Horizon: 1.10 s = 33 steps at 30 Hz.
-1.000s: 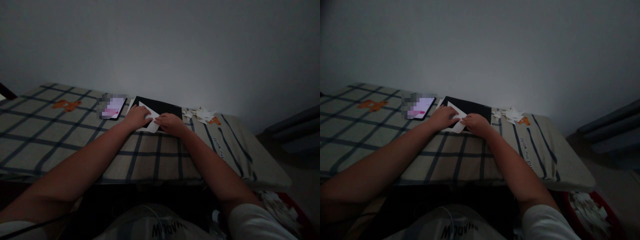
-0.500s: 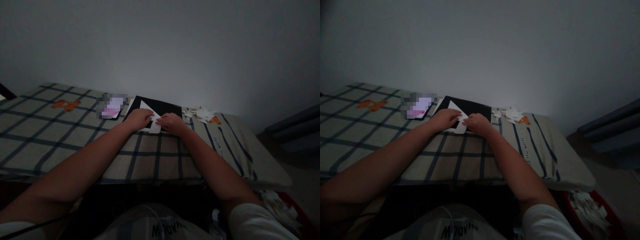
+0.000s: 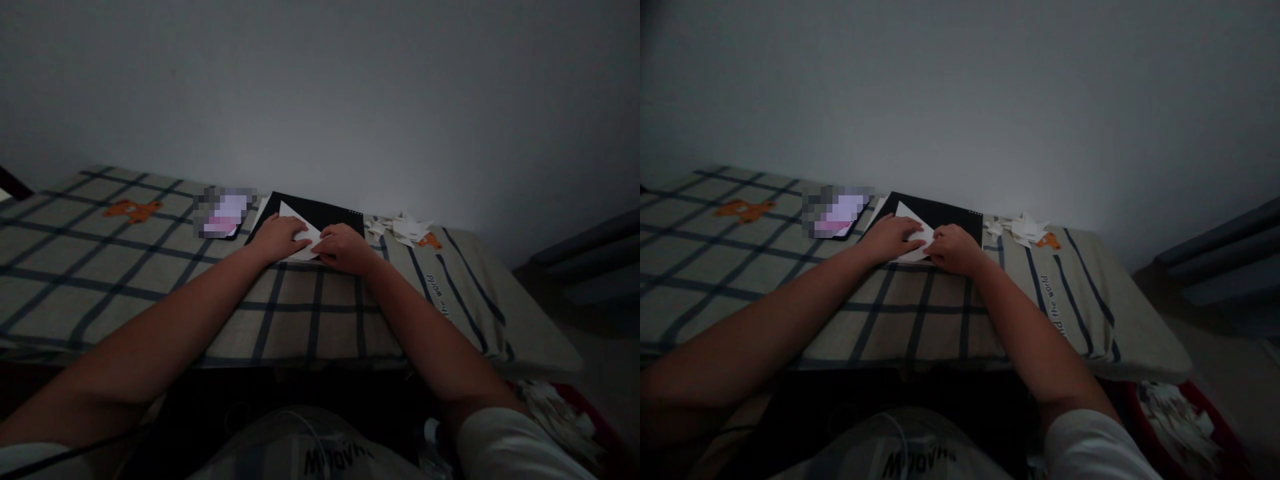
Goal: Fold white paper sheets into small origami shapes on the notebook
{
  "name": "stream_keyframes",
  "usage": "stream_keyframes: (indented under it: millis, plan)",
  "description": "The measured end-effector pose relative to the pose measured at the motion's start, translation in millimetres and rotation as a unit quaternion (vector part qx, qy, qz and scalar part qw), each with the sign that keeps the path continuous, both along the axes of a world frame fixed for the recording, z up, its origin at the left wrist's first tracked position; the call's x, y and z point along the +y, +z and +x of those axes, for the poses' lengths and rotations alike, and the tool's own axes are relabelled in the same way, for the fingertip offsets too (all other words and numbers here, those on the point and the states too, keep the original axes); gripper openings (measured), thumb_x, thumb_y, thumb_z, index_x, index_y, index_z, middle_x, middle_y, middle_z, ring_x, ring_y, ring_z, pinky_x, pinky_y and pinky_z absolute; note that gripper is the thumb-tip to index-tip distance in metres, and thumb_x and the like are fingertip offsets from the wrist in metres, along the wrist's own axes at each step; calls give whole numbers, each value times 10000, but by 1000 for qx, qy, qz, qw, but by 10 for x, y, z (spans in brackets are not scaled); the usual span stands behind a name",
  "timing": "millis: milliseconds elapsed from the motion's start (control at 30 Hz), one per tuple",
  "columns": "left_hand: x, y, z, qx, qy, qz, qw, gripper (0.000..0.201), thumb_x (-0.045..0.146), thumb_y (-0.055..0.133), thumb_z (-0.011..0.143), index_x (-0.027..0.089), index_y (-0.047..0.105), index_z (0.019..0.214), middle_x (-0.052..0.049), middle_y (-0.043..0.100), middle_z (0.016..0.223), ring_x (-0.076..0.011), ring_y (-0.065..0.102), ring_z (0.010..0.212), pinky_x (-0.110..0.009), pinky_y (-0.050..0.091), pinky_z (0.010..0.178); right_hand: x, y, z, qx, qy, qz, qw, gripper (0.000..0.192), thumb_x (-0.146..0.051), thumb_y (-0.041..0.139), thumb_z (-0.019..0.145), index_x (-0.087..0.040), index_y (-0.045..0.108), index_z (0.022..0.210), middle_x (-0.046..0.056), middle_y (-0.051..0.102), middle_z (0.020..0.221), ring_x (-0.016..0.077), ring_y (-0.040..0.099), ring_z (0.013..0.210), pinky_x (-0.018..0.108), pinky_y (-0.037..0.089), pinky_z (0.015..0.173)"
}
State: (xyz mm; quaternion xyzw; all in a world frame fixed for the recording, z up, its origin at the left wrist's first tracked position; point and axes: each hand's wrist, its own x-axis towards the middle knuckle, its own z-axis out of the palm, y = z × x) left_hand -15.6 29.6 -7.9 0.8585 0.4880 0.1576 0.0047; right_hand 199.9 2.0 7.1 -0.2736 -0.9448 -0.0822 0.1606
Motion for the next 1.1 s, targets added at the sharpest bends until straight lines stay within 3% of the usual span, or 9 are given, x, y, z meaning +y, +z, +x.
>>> stream_keyframes:
  millis: [167, 367, 567, 700, 1100]
  plan:
    - [-4, 1, -6, -5, 3, -7, 1000, 438, 540, 504, 885, 248, 622, 1189, -42, 630, 1285, -262, 525, 1231, -502, 209, 1139, 47, -26, 44, 13, 9, 3, 1000, 423, -144, 550, 845, -231, 631, 1251, 87, 660, 1199, 240, 539, 1125, 391, 404, 912]
    - [-2, -3, -6, 1, 8, 2, 1000, 395, 502, 492, 895, 256, 637, 1168, -33, 636, 1274, -255, 525, 1223, -507, 180, 1146, 135, -83, 100, 2, -20, 1, 1000, 273, -153, 532, 901, -203, 720, 1093, 92, 705, 1131, 225, 584, 1054, 385, 447, 876]
    - [-18, 39, -9, 10, 41, 31, 999, 372, 515, 504, 880, 237, 675, 1058, -53, 666, 1166, -254, 566, 1138, -437, 312, 1066, 157, -142, 53, -2, -22, 5, 1000, 281, -157, 519, 925, -211, 713, 1121, 70, 701, 1173, 212, 616, 1074, 382, 485, 905]
    - [-38, 53, -7, 23, 45, 38, 998, 408, 521, 519, 866, 225, 661, 1108, -64, 642, 1164, -258, 564, 1114, -383, 385, 980, 172, -171, 42, -6, -9, -11, 1000, 308, -134, 513, 920, -215, 698, 1153, 76, 693, 1188, 201, 626, 1110, 377, 500, 943]
    - [-16, 51, -25, 17, 51, 27, 998, 407, 535, 546, 859, 247, 654, 1125, -44, 629, 1197, -262, 560, 1116, -373, 402, 943, 109, -126, 50, -40, -38, -43, 998, 332, -111, 539, 886, -207, 687, 1168, 40, 666, 1231, 199, 585, 1215, 371, 482, 1026]
